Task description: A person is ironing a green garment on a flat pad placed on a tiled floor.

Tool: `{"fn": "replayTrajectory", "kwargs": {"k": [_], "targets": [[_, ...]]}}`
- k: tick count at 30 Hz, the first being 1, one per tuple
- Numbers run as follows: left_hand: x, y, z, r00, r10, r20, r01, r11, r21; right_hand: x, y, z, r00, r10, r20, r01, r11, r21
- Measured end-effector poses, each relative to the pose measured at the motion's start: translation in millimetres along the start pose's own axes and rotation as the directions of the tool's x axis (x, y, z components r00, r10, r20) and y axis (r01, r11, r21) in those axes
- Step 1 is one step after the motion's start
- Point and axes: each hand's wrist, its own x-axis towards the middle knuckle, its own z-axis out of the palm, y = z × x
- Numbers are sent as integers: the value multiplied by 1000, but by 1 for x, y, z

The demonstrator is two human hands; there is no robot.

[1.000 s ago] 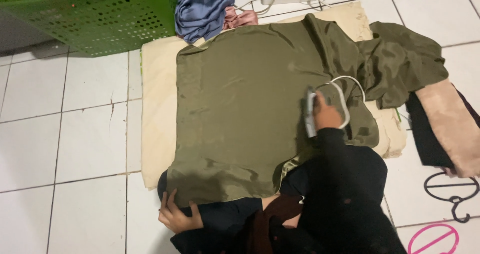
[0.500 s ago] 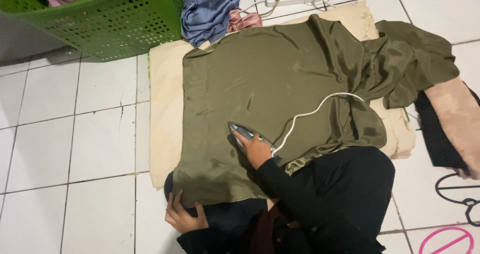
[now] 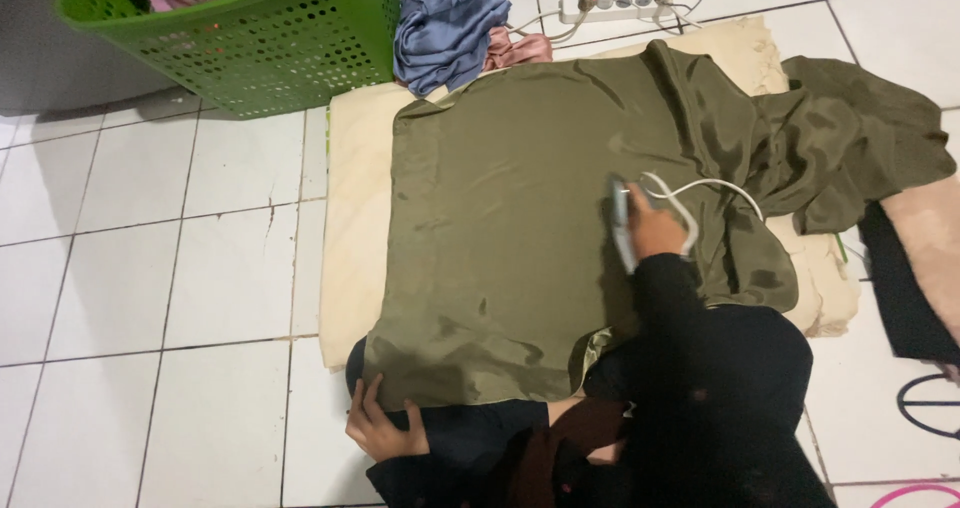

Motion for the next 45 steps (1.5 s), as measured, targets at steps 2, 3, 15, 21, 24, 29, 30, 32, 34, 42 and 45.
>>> {"fn": "replayTrajectory", "kwargs": {"k": [2,3,15,21,24,29,30,32,34,42,45], "targets": [[0,-2,3,999,27,-20,-27,1000,6,1,35,-11,999,51,-6,-52,999,-17],[-1,0,3,999,25,-45,-25,1000,11,-4,46,-24,992,124,-25,-125,991,-40],[0,-13,8,993,114,-39,-113,993,22,-49,11,-30,992,114,51,-119,988,101],[0,-4,8,996,52,-74,-50,999,18,-114,-97,-29,976,-50,213,10,983,183],[2,-2,5,996,66,-61,-65,998,25,-142,-143,-31,980,-172,103,150,970,192],[5,16,-1,985,60,-164,-64,998,-24,-139,-169,-36,957,-287,43,277,948,158],[5,15,-1,984,73,-164,-79,996,-29,-134,-168,-35,950,-307,54,297,943,151],[4,14,0,982,86,-170,-92,995,-27,-121,-161,-33,941,-333,62,322,935,151],[2,13,1,985,62,-160,-69,997,-37,-105,-151,-31,923,-350,159,333,935,124],[2,10,13,965,31,-260,-47,997,-57,-49,-27,-22,992,-113,62,109,992,60],[-1,0,14,976,35,-217,-45,998,-45,-39,27,-32,998,42,46,-41,999,-6]]}}
